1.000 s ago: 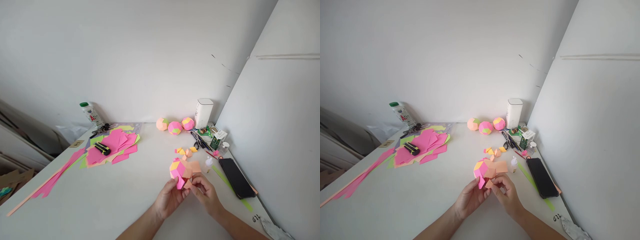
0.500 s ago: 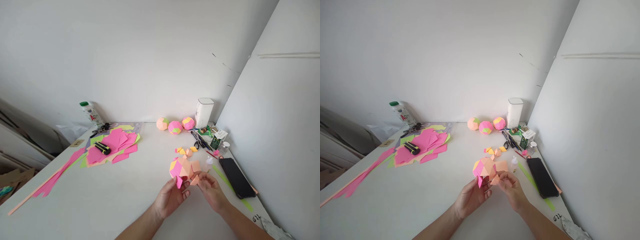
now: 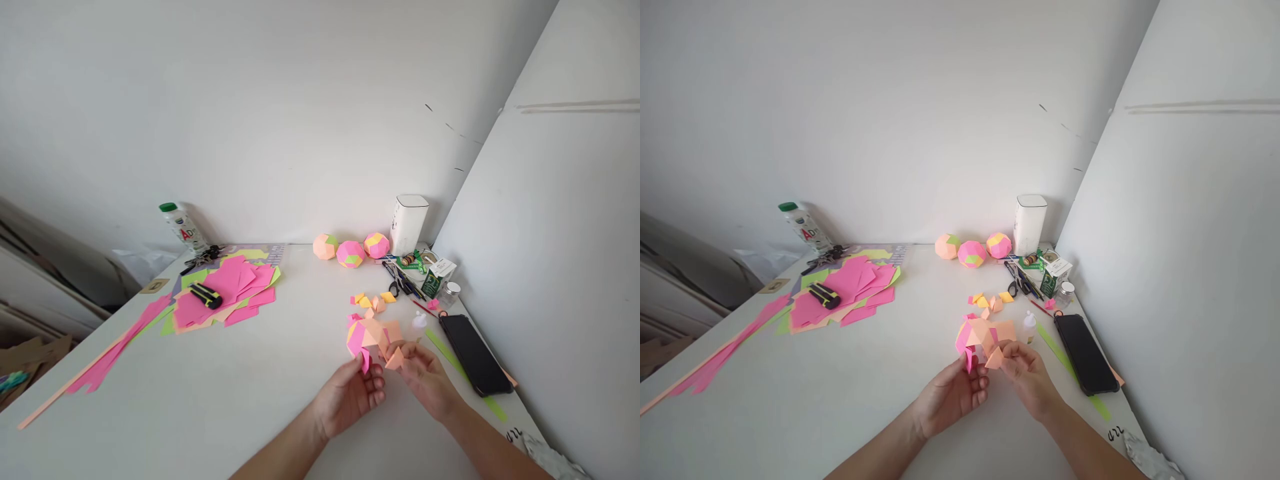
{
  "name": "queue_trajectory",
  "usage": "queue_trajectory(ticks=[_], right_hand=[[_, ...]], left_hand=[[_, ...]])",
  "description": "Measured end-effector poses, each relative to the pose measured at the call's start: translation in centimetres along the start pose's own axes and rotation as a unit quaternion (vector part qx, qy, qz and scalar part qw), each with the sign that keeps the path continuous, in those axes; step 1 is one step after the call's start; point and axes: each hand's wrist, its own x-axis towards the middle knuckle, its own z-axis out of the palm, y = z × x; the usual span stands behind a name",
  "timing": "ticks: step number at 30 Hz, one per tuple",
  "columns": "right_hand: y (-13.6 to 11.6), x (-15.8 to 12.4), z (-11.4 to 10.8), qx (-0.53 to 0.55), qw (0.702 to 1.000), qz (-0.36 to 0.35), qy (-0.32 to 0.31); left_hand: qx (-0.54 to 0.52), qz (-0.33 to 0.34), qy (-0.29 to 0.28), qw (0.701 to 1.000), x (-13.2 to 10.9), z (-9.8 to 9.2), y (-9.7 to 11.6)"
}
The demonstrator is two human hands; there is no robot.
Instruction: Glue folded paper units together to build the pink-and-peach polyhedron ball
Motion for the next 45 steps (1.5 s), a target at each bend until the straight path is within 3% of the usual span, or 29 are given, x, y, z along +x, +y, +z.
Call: queue_trajectory(ticks=[4,7,9,11,13,14,16,19,21,24,28,38,45], right_hand=[[0.0,0.2,-0.3,0.017,0.998,-0.005,0.058],[-0.1,0.4,-0.6,0.049,0.995,-0.01,0.08],[0.0,0.5,-0.9,0.063,0.995,-0.001,0.08],[0.1,0.5,-1.1,0.072,0.994,0.01,0.076],[0.1,0.5,-1.1,0.083,0.994,0.02,0.063],[0.1,0.4,-1.0,0.089,0.995,0.023,0.049],[-0.1,0.3,-0.6,0.099,0.995,0.029,0.004],[-0.7,0.1,0.1,0.09,0.994,0.035,-0.058],[-1.0,0.0,0.5,0.079,0.993,0.037,-0.077],[-1.1,-0.2,0.8,0.07,0.993,0.037,-0.082],[-0.9,-0.3,0.9,0.063,0.994,0.058,-0.065],[-0.8,-0.2,0.9,0.025,0.999,0.04,-0.015],[-1.2,-0.4,1.1,0.011,0.999,0.032,-0.026]], left_hand=[[0.082,-0.077,0.022,0.993,-0.1,0.6,0.2],[0.229,-0.126,0.037,0.965,-0.4,0.5,0.5],[0.321,-0.035,0.108,0.94,-0.6,0.3,0.8],[0.355,0.151,0.217,0.897,-0.7,0.0,1.3],[0.355,0.275,0.263,0.854,-0.9,-0.2,1.7],[0.349,0.299,0.266,0.847,-0.9,-0.2,1.9],[0.333,0.292,0.248,0.861,-1.0,-0.1,2.1],[0.293,0.203,0.173,0.918,-1.0,0.1,1.9],[0.248,0.144,0.119,0.951,-0.9,0.1,1.5],[0.194,0.084,0.069,0.975,-0.7,0.2,0.8],[0.185,0.063,0.043,0.98,-0.5,0.2,0.1],[0.247,0.132,-0.01,0.96,-1.1,0.3,0.2],[0.238,0.14,-0.031,0.961,-1.0,0.2,0.4]])
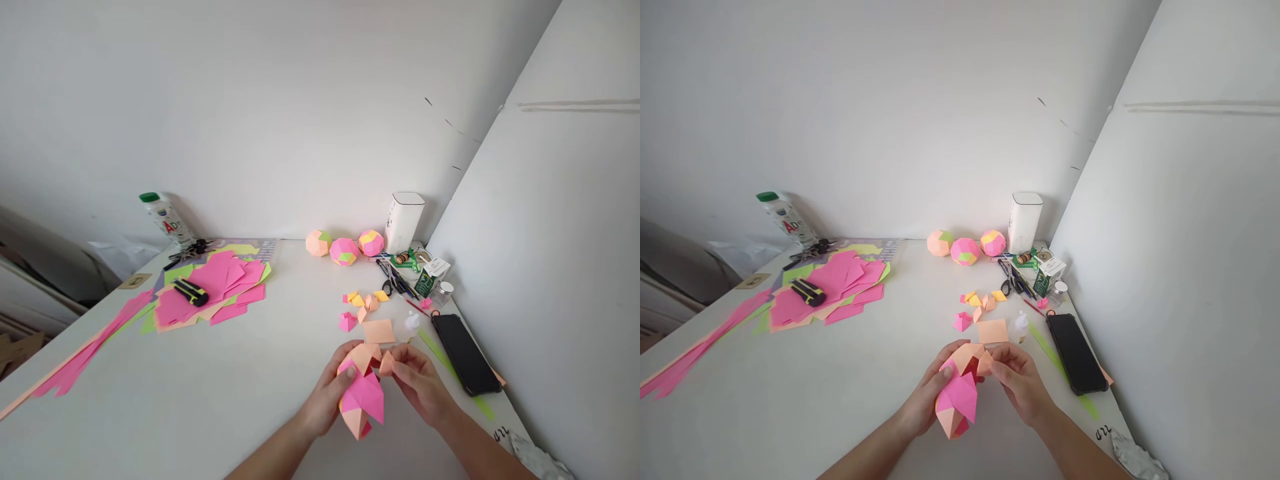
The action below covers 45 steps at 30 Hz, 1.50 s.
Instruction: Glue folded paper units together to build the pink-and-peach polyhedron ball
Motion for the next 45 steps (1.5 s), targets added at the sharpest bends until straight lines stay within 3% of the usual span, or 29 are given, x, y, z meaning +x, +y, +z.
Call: queue_trajectory(ticks=[5,12,17,26,45], right_hand=[[0.12,-0.25,0.02,-0.089,0.995,-0.009,0.041],[-0.04,-0.46,0.19,-0.188,0.981,-0.037,0.028],[-0.33,-0.64,0.46,-0.181,0.983,-0.025,-0.005],[-0.66,-0.6,0.34,-0.211,0.976,-0.048,0.006],[-0.4,-0.47,-0.02,-0.205,0.978,-0.034,0.015]], left_hand=[[0.021,0.022,0.013,0.999,-0.06,-0.48,-0.27],[0.019,0.013,0.008,1.0,-0.27,-0.39,-0.18],[0.0,0.0,-0.018,1.0,-0.23,-0.29,0.06],[0.019,0.002,-0.039,0.999,-0.21,-0.15,0.41],[0.071,-0.008,-0.01,0.997,-0.26,-0.43,0.15]])
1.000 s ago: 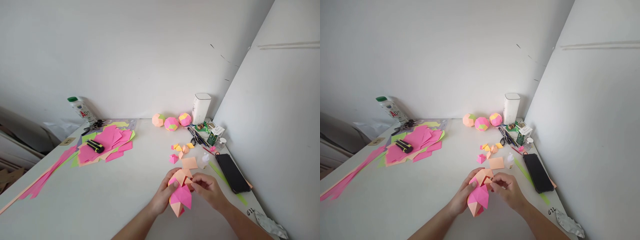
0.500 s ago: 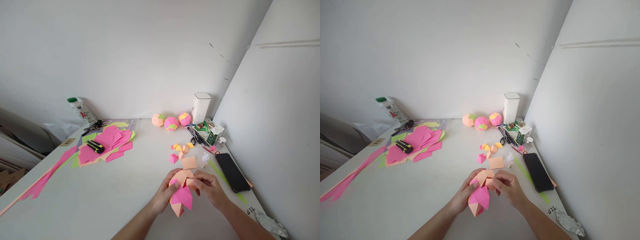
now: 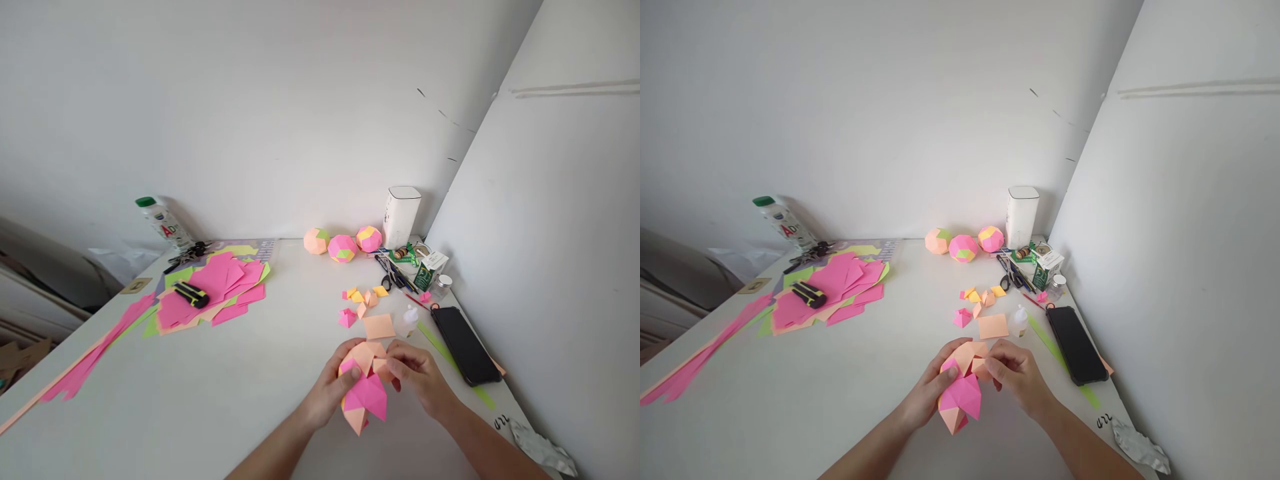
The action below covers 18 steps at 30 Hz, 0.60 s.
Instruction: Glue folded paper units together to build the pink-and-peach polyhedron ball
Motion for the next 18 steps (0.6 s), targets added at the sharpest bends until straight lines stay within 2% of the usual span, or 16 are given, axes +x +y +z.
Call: queue_trajectory(ticks=[18], right_hand=[[0.57,0.0,-0.28,0.003,1.0,-0.014,-0.014]], left_hand=[[0.004,0.004,-0.018,1.0,0.1,-0.13,-0.19]])
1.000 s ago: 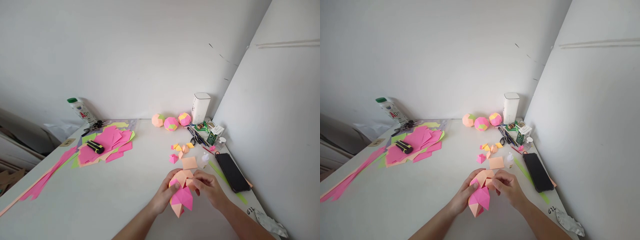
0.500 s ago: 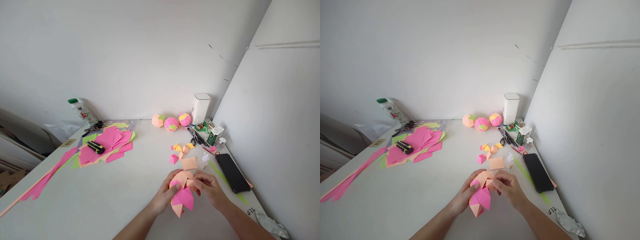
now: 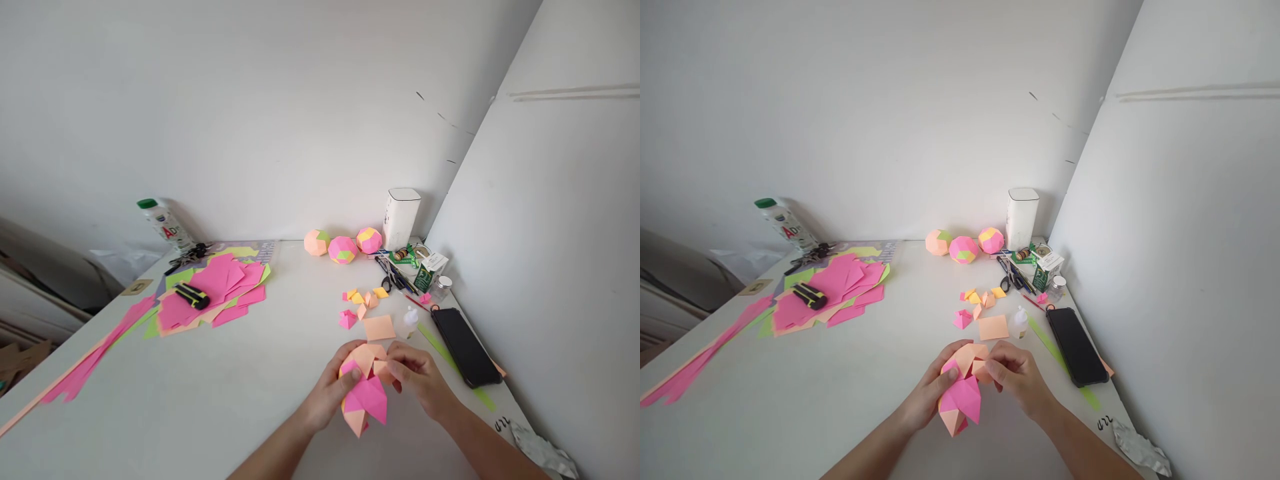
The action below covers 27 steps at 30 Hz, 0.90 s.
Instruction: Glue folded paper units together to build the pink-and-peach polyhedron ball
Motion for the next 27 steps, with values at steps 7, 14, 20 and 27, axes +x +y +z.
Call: queue_trajectory(ticks=[7,14,20,27], right_hand=[[0.12,0.02,-0.07,0.008,1.0,0.009,-0.006],[0.25,0.08,0.01,0.022,0.999,0.036,-0.002],[0.41,0.1,0.07,0.039,0.998,0.05,0.0],[0.25,0.17,0.12,0.054,0.996,0.069,0.002]], left_hand=[[0.001,0.009,-0.007,1.0,-0.01,0.08,0.14],[0.002,0.004,-0.002,1.0,-0.09,0.04,0.02],[-0.006,-0.001,0.007,1.0,-0.09,0.07,-0.07],[-0.005,-0.002,0.012,1.0,-0.05,0.07,-0.14]])
